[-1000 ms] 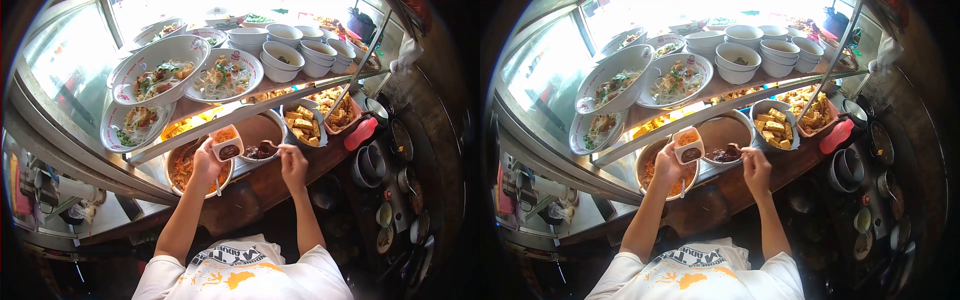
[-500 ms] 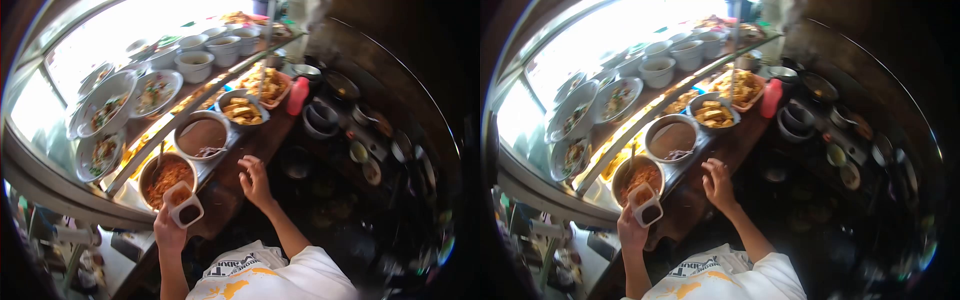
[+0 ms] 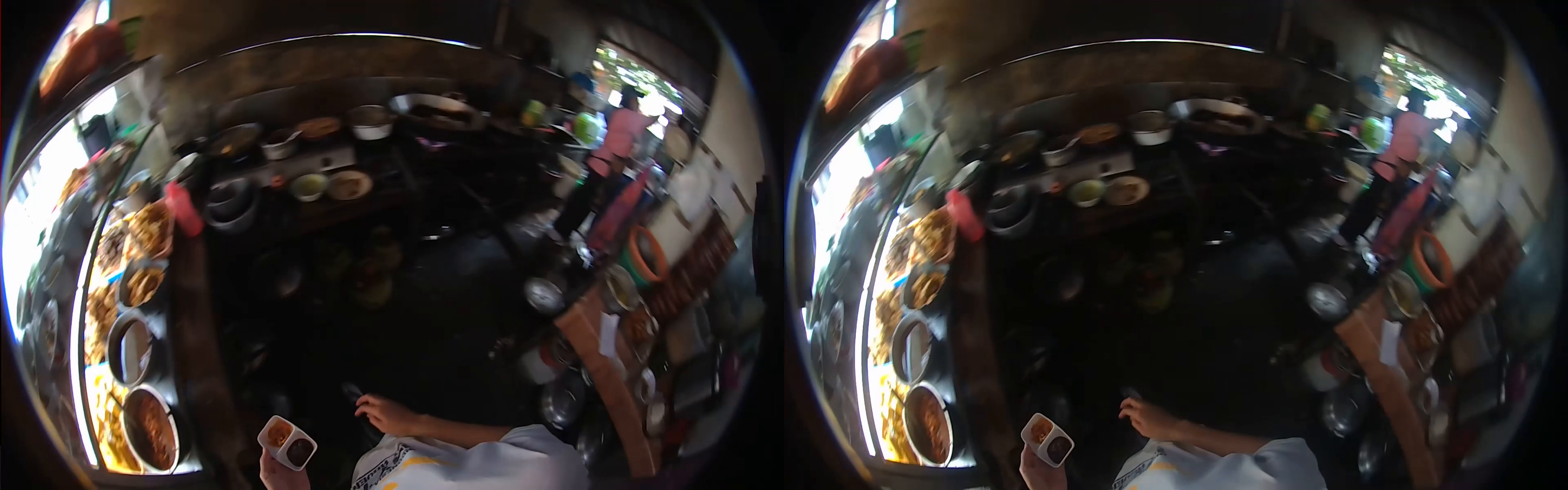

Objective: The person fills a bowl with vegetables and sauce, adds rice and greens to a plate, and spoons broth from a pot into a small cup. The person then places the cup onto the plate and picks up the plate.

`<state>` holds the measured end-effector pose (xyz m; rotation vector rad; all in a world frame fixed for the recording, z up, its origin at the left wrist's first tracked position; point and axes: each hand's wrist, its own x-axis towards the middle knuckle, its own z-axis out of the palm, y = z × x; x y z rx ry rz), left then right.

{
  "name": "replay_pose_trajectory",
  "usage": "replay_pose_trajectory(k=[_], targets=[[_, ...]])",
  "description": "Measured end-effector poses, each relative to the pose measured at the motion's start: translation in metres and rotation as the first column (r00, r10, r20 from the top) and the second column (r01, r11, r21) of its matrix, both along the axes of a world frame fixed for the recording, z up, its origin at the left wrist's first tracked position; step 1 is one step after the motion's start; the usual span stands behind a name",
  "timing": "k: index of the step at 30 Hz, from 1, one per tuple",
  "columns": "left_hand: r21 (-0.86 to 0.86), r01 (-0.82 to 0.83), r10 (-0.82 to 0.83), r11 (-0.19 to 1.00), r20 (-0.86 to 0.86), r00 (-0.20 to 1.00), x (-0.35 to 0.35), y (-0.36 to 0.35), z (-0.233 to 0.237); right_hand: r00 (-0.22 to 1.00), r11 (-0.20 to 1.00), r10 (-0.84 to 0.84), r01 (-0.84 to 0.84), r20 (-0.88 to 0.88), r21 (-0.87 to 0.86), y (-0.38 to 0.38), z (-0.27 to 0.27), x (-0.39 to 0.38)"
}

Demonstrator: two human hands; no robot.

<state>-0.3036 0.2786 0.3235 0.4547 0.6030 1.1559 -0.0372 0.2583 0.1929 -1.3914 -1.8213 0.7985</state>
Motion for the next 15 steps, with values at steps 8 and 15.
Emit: replay_pose_trajectory(k=[8,15], targets=[[0.331,0.645,0.456,0.689,-0.889,-0.031,0.134,-0.041,0.07,0.934,0.933,-0.349,0.34,-0.073,-0.115,-0.106,0.003,0.075],[0.466,0.542,0.142,0.7,-0.834,0.534,0.257,-0.072,0.03,0.828,0.825,-0.558,0.543,-0.065,-0.156,-0.21,-0.004,0.154]])
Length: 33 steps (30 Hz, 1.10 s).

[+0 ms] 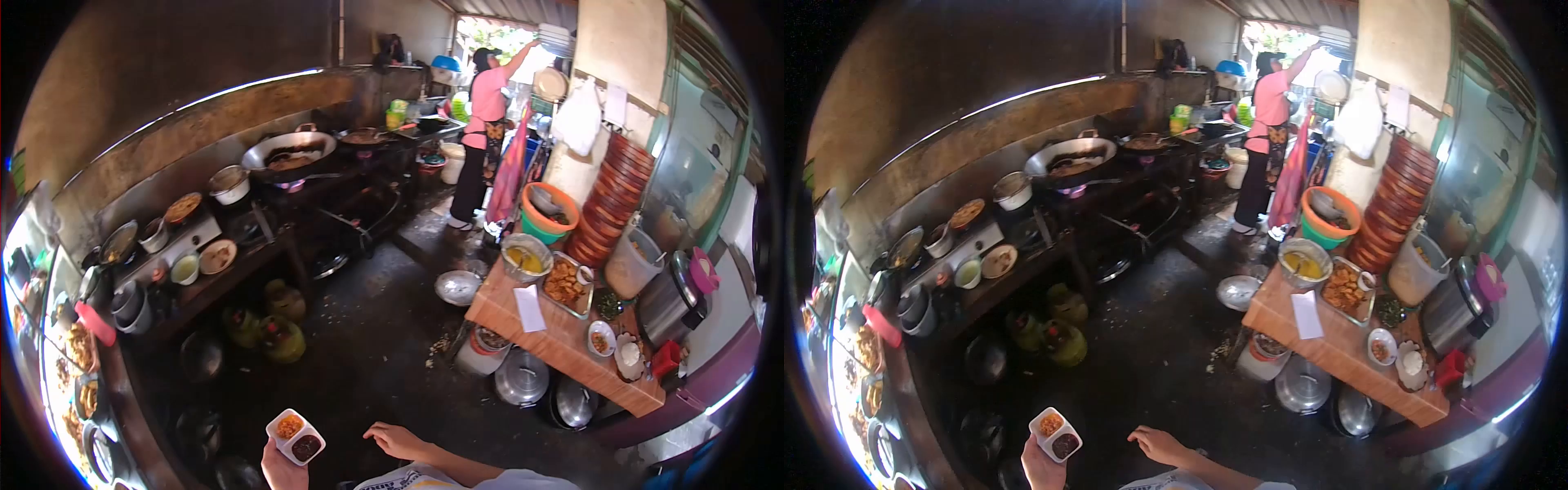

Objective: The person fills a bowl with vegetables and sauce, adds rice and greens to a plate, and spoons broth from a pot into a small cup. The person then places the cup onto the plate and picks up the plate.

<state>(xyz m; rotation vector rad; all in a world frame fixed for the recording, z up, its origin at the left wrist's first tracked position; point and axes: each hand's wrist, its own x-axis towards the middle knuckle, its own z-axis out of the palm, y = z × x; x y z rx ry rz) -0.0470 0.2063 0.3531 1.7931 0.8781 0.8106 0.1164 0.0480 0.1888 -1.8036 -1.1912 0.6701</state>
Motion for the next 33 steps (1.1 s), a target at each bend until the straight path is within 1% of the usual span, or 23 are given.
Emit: replay_pose_trajectory(k=[1,2,3,4,7,8,11,12,13,14,16,17,20,22,23,24,26,27,28,30,31,32,33], targets=[[-0.361,0.09,-0.01,0.928,0.217,0.976,0.02,-0.001,-0.019,1.0,0.999,-0.026,0.026,-0.008,-0.019,-0.023,-0.003,0.013],[-0.647,0.237,0.062,0.724,0.403,0.913,0.042,-0.003,-0.04,0.998,0.998,-0.062,0.062,-0.001,-0.032,-0.048,-0.007,0.026],[-0.806,0.412,0.2,0.425,0.528,0.825,0.06,-0.012,-0.052,0.995,0.994,-0.099,0.1,0.006,-0.044,-0.071,-0.012,0.04],[-0.804,0.417,0.157,0.425,0.519,0.84,0.082,-0.026,-0.046,0.991,0.989,-0.135,0.136,0.019,-0.057,-0.092,-0.013,0.054],[-0.834,0.465,0.161,0.296,0.523,0.837,0.142,-0.077,-0.056,0.953,0.96,-0.262,0.274,0.152,-0.064,-0.156,-0.023,0.092],[-0.819,0.473,0.095,0.325,0.526,0.845,0.158,-0.097,-0.049,0.94,0.945,-0.308,0.32,0.147,-0.062,-0.172,-0.022,0.103],[-0.852,0.485,0.03,0.196,0.5,0.866,0.2,-0.143,-0.054,0.888,0.909,-0.402,0.416,0.225,-0.017,-0.216,-0.009,0.132],[-0.861,0.488,0.0,0.14,0.493,0.87,0.211,-0.156,-0.062,0.864,0.886,-0.453,0.464,0.219,0.002,-0.227,-0.003,0.139],[-0.868,0.479,-0.07,0.128,0.474,0.878,0.221,-0.17,-0.061,0.838,0.86,-0.502,0.51,0.213,0.018,-0.237,0.004,0.145],[-0.875,0.479,-0.13,0.074,0.468,0.874,0.23,-0.178,-0.07,0.81,0.831,-0.549,0.556,0.205,0.031,-0.248,0.009,0.147],[-0.899,0.437,-0.265,0.022,0.417,0.87,0.249,-0.195,-0.072,0.761,0.774,-0.624,0.633,0.181,0.009,-0.269,0.014,0.146],[-0.908,0.418,-0.309,0.018,0.393,0.866,0.26,-0.203,-0.079,0.731,0.742,-0.66,0.67,0.172,0.002,-0.277,0.017,0.146],[-0.883,0.465,-0.469,-0.055,0.434,0.769,0.3,-0.224,-0.099,0.613,0.61,-0.789,0.79,-0.041,0.068,-0.297,0.019,0.134],[-0.881,0.468,-0.572,-0.073,0.421,0.704,0.327,-0.243,-0.102,0.549,0.559,-0.825,0.828,-0.136,-0.05,-0.305,0.035,0.127],[-0.78,0.62,-0.761,0.082,0.353,0.544,0.34,-0.251,-0.102,0.512,0.535,-0.839,0.838,-0.183,-0.109,-0.308,0.039,0.128],[-0.615,0.768,-0.9,0.176,0.215,0.379,0.354,-0.259,-0.101,0.477,0.502,-0.856,0.858,-0.198,-0.105,-0.312,0.036,0.133],[-0.699,0.711,-0.871,0.072,0.303,0.386,0.387,-0.282,-0.111,0.391,0.425,-0.888,0.899,-0.241,-0.108,-0.32,0.025,0.14],[-0.869,0.469,-0.666,-0.159,0.445,0.599,0.404,-0.294,-0.125,0.383,0.41,-0.902,0.905,-0.198,-0.116,-0.324,0.022,0.149],[-0.785,0.617,-0.771,-0.056,0.427,0.473,0.415,-0.302,-0.125,0.36,0.381,-0.919,0.915,-0.159,-0.134,-0.329,0.025,0.16],[-0.793,0.598,-0.781,-0.119,0.446,0.437,0.448,-0.326,-0.121,0.239,0.251,-0.957,0.966,-0.163,-0.061,-0.335,0.035,0.185],[-0.881,0.409,-0.697,-0.237,0.448,0.56,0.462,-0.338,-0.123,0.205,0.223,-0.948,0.973,-0.242,-0.049,-0.34,0.05,0.198],[-0.89,0.379,-0.723,-0.253,0.434,0.538,0.476,-0.347,-0.127,0.187,0.2,-0.961,0.979,-0.202,-0.047,-0.346,0.067,0.21],[-0.894,0.36,-0.742,-0.268,0.43,0.514,0.491,-0.356,-0.135,0.14,0.161,-0.94,0.986,-0.311,-0.04,-0.353,0.059,0.22]])
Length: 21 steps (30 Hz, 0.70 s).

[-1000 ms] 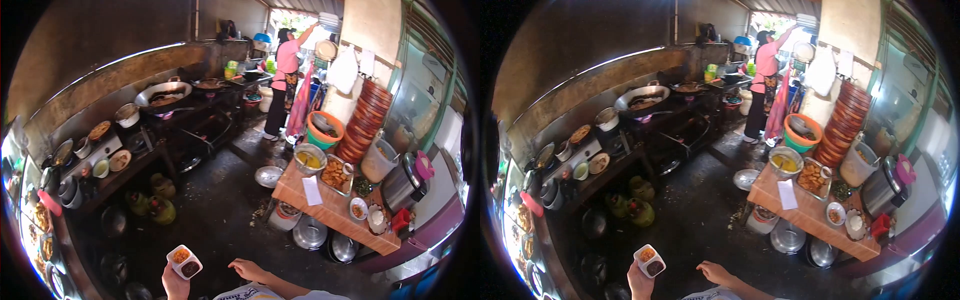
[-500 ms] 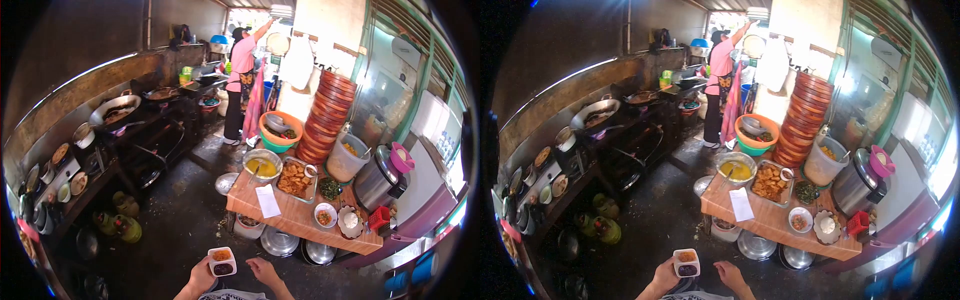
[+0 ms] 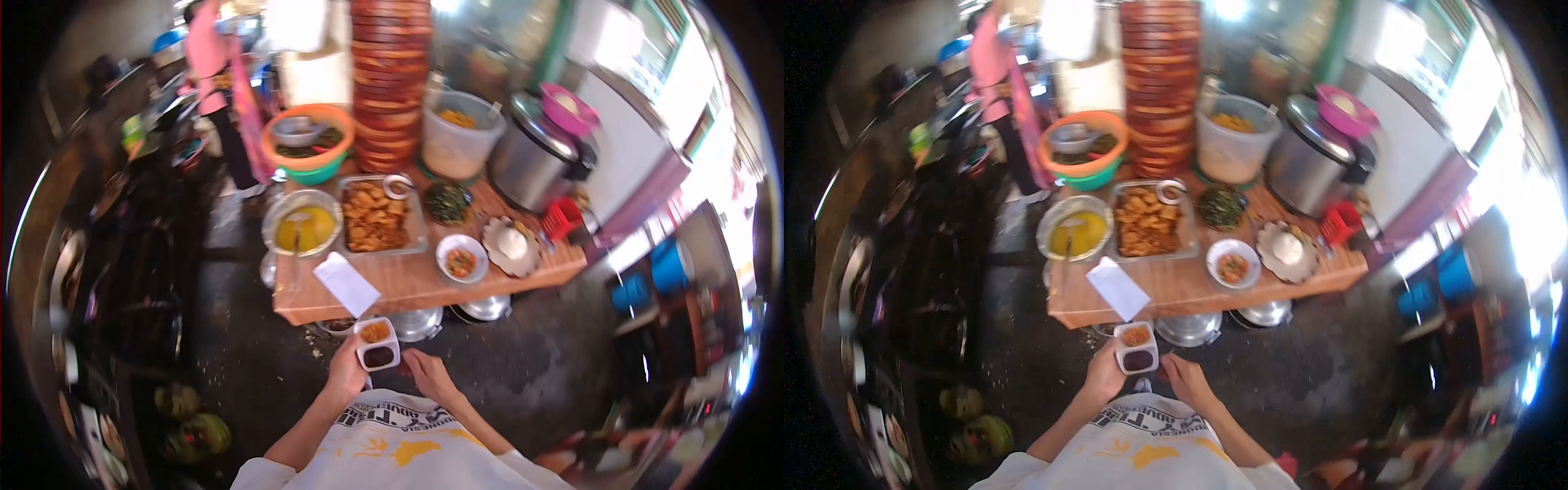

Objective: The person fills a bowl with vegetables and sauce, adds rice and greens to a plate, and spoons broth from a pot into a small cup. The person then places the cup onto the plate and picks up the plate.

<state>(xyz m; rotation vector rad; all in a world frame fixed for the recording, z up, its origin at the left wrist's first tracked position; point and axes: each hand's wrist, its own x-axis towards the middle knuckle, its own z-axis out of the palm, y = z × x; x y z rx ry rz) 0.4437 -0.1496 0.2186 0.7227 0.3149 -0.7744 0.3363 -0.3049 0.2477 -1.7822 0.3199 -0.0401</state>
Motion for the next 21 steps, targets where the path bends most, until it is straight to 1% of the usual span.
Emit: replay_pose_trajectory(k=[1,4,5,8,9,12,16,17,20,21], targets=[[-0.047,0.063,-0.06,0.997,0.058,0.996,0.013,-0.009,-0.009,0.999,0.999,-0.047,0.047,-0.028,0.011,-0.007,-0.004,0.008],[-0.022,0.126,-0.125,0.992,0.07,0.99,0.038,-0.048,0.005,0.986,0.986,-0.163,0.163,-0.028,-0.017,-0.025,-0.003,0.02],[-0.001,0.138,-0.138,0.99,0.059,0.989,0.042,-0.062,0.008,0.975,0.975,-0.22,0.221,-0.037,0.008,-0.032,-0.004,0.019],[0.03,0.285,-0.287,0.958,0.114,0.951,0.05,-0.106,0.012,0.931,0.928,-0.361,0.365,-0.056,0.081,-0.052,-0.006,0.016],[0.065,0.284,-0.29,0.957,0.135,0.947,0.047,-0.124,0.014,0.909,0.902,-0.412,0.416,-0.06,0.117,-0.064,-0.009,0.014],[0.075,0.381,-0.388,0.922,0.137,0.911,0.045,-0.182,-0.021,0.861,0.835,-0.489,0.509,-0.14,0.209,-0.109,-0.01,0.006],[0.005,0.459,-0.452,0.889,0.184,0.873,0.034,-0.277,-0.032,0.748,0.702,-0.643,0.661,-0.163,0.263,-0.191,-0.014,0.003],[0.025,0.48,-0.478,0.877,0.16,0.864,0.031,-0.3,-0.032,0.729,0.697,-0.677,0.68,-0.104,0.228,-0.214,-0.024,0.002],[0.152,0.479,-0.5,0.865,0.159,0.852,0.022,-0.365,-0.051,0.714,0.702,-0.685,0.7,-0.146,0.134,-0.288,-0.039,0.002],[0.243,0.491,-0.531,0.837,0.139,0.836,0.021,-0.384,-0.056,0.736,0.727,-0.659,0.676,-0.155,0.117,-0.313,-0.05,0.003]])
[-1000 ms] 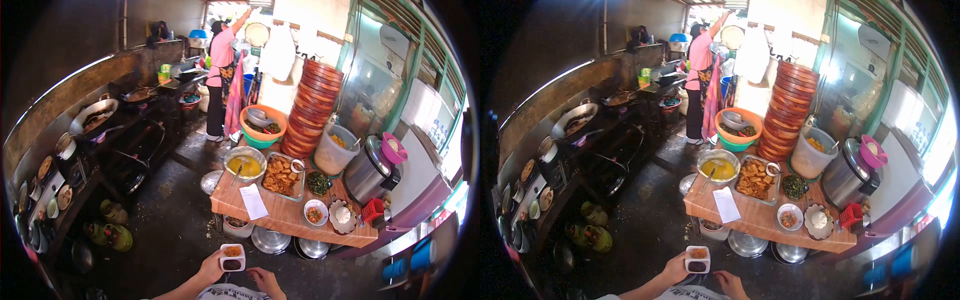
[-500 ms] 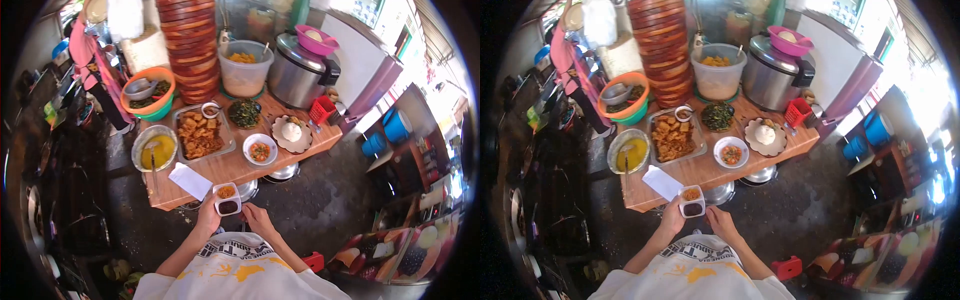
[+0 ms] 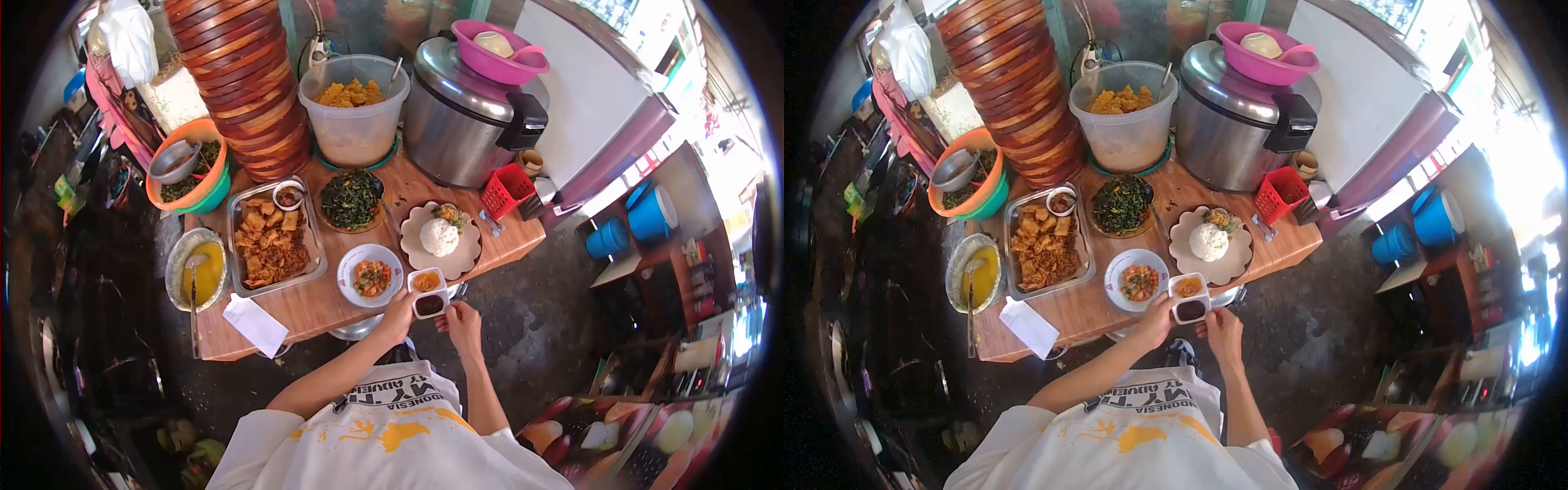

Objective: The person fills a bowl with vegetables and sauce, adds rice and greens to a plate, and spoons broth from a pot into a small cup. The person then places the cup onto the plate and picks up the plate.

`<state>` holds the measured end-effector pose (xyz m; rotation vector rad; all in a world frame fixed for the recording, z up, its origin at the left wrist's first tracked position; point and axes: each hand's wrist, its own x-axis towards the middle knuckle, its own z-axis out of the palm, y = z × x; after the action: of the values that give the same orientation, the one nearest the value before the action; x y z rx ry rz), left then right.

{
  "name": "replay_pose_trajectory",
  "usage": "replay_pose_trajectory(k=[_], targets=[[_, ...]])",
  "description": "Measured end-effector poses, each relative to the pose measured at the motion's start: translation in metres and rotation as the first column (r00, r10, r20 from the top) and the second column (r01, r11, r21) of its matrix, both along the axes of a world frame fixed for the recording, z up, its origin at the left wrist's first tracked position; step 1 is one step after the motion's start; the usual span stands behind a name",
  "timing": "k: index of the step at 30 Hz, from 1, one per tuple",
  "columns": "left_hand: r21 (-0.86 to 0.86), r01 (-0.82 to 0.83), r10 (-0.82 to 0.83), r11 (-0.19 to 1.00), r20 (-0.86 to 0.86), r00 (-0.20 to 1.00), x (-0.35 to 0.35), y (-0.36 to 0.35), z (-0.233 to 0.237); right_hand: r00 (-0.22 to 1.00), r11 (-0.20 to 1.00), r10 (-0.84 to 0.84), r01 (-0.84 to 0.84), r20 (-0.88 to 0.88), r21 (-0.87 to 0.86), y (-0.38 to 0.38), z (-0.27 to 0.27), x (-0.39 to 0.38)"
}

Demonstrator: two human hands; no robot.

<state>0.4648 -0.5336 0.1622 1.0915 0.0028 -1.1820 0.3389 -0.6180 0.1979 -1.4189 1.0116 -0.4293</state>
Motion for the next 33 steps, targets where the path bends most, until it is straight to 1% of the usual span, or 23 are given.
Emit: replay_pose_trajectory(k=[3,4,7,8,9,11,12,13,14,15,16,18,19,21,22,23,24,25,28,30,31,32,33], targets=[[0.132,0.044,-0.045,0.99,0.001,0.999,0.004,-0.042,-0.001,0.996,0.998,0.06,-0.062,-0.065,-0.018,-0.058,-0.021,0.012],[0.192,0.061,-0.067,0.979,0.024,0.997,0.005,-0.052,-0.001,0.995,0.996,0.08,-0.082,-0.063,-0.035,-0.073,-0.032,0.017],[0.238,0.007,-0.002,0.971,-0.023,1.0,0.005,-0.073,-0.038,0.982,0.986,0.142,-0.152,-0.122,-0.071,-0.103,-0.071,0.037],[0.254,-0.06,0.066,0.965,-0.016,0.998,0.005,-0.076,-0.039,0.986,0.989,0.149,-0.149,-0.08,0.008,-0.106,-0.075,0.045],[0.317,-0.1,0.06,0.943,0.134,0.989,0.005,-0.079,-0.04,0.978,0.982,0.187,-0.188,-0.092,0.007,-0.109,-0.082,0.053],[0.418,-0.194,0.003,0.888,0.415,0.91,0.005,-0.082,-0.031,0.959,0.966,0.256,-0.258,-0.119,-0.001,-0.118,-0.112,0.066],[0.371,-0.227,0.013,0.9,0.499,0.866,0.007,-0.082,-0.118,0.957,0.962,0.268,-0.272,-0.114,-0.022,-0.121,-0.134,0.072],[0.4,-0.228,0.017,0.888,0.466,0.885,0.006,-0.082,-0.121,0.953,0.957,0.281,-0.287,-0.11,-0.041,-0.124,-0.162,0.077],[0.428,-0.228,0.023,0.874,0.433,0.901,0.008,-0.084,-0.12,0.95,0.952,0.294,-0.301,-0.103,-0.06,-0.125,-0.178,0.08],[0.456,-0.227,0.03,0.86,0.401,0.916,0.011,-0.087,-0.116,0.956,0.961,0.276,-0.278,-0.097,-0.006,-0.124,-0.182,0.084],[0.454,-0.264,0.093,0.851,0.365,0.926,0.011,-0.094,-0.045,0.962,0.966,0.259,-0.255,-0.09,0.048,-0.124,-0.185,0.088],[0.525,-0.251,-0.015,0.814,0.45,0.893,0.018,-0.095,-0.076,0.974,0.969,0.219,-0.21,-0.063,0.134,-0.12,-0.187,0.095],[0.56,-0.245,-0.074,0.791,0.486,0.871,0.021,-0.094,-0.096,0.976,0.972,0.207,-0.198,-0.067,0.129,-0.118,-0.185,0.097],[0.494,-0.264,-0.001,0.829,0.473,0.881,0.025,-0.094,-0.128,0.981,0.979,0.178,-0.169,-0.074,0.116,-0.115,-0.18,0.103],[0.458,-0.272,0.033,0.847,0.464,0.885,0.027,-0.094,-0.134,0.985,0.977,0.164,-0.155,-0.055,0.149,-0.113,-0.189,0.105],[0.455,-0.264,0.039,0.85,0.446,0.894,0.029,-0.096,-0.112,0.988,0.974,0.148,-0.139,-0.036,0.181,-0.113,-0.21,0.107],[0.452,-0.254,0.043,0.855,0.427,0.903,0.032,-0.1,-0.067,0.992,0.97,0.128,-0.121,-0.02,0.212,-0.113,-0.222,0.108],[0.449,-0.243,0.046,0.86,0.406,0.913,0.034,-0.103,-0.04,0.993,0.965,0.117,-0.112,-0.008,0.239,-0.112,-0.218,0.11],[0.524,-0.182,-0.063,0.832,0.416,0.907,0.043,-0.098,-0.098,0.996,0.935,0.072,-0.084,0.049,0.344,-0.108,-0.182,0.115],[0.543,-0.148,-0.064,0.827,0.352,0.934,0.047,-0.1,-0.093,0.993,0.893,0.024,-0.074,0.118,0.444,-0.107,-0.161,0.116],[0.551,-0.131,-0.064,0.824,0.321,0.945,0.049,-0.101,-0.09,0.992,0.896,0.031,-0.082,0.124,0.436,-0.107,-0.152,0.115],[0.586,-0.107,-0.143,0.803,0.364,0.92,0.05,-0.1,-0.093,0.991,0.899,0.039,-0.091,0.13,0.428,-0.107,-0.144,0.114],[0.599,-0.102,-0.166,0.794,0.375,0.912,0.05,-0.1,-0.097,0.99,0.901,0.048,-0.101,0.135,0.422,-0.107,-0.137,0.112]])
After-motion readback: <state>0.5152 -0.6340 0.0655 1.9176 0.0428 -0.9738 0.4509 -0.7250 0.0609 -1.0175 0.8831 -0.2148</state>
